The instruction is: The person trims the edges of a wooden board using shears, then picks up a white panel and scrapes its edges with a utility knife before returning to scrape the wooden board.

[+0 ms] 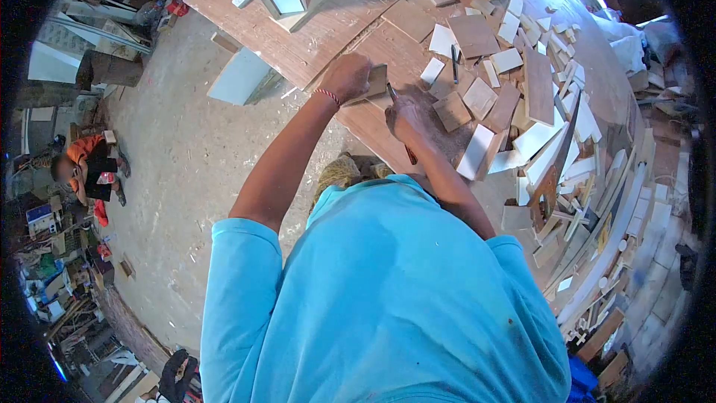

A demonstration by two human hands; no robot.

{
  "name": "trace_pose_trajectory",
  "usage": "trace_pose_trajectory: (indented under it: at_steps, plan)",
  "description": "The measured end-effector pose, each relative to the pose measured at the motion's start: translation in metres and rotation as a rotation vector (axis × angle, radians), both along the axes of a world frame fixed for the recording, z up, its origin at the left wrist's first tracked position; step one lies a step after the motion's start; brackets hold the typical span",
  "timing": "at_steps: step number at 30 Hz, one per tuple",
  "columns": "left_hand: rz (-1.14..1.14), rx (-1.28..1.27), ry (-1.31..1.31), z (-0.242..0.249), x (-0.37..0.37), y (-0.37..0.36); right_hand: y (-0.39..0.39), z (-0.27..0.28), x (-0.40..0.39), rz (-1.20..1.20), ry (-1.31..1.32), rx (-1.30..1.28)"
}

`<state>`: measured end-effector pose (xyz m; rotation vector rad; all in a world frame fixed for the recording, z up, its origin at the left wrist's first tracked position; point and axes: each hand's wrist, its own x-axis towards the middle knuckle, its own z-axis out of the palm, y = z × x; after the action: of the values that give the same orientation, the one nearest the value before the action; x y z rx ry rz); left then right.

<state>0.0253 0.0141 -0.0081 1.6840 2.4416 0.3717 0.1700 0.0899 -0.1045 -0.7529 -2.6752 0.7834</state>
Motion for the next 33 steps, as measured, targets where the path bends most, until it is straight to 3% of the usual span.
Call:
trace_pose_trajectory:
  at_steps: [2,3,5,6,14,15,17,18,20,26,33]
  plan:
    - [0.001,-0.028,-0.036,-0.004,0.005,-0.001,-0.006,0.045,0.005,0.016,-0.251,-0.260]
    - [-0.012,-0.022,-0.027,-0.007,0.004,0.000,-0.005,0.023,0.008,0.015,-0.257,-0.265]
    - [-0.014,-0.009,-0.018,-0.009,-0.001,0.000,0.001,-0.040,0.009,0.095,0.128,-0.006]
    - [-0.021,0.009,-0.011,-0.011,-0.001,-0.001,0.001,-0.053,0.009,0.098,0.119,-0.006]
    - [-0.050,-0.011,0.022,-0.013,0.001,0.000,0.001,-0.090,-0.011,-0.236,0.224,-0.923]
    - [-0.061,0.011,0.038,-0.014,0.000,0.000,0.001,-0.074,-0.007,-0.236,0.235,-0.923]
    - [-0.063,0.035,0.064,-0.009,-0.006,0.001,0.004,-0.025,0.002,0.123,0.385,0.239]
    - [-0.044,0.004,0.034,-0.005,-0.005,0.002,0.007,-0.029,0.003,0.124,0.385,0.236]
    - [-0.031,-0.032,-0.015,-0.010,-0.001,0.002,0.010,-0.052,0.010,0.067,0.007,-0.091]
    - [-0.034,-0.001,-0.014,-0.012,0.000,0.001,-0.002,-0.108,-0.008,-0.260,-0.189,-0.477]
    - [-0.054,0.020,0.008,-0.007,0.002,-0.001,0.003,-0.094,-0.002,-0.268,-0.083,-0.479]
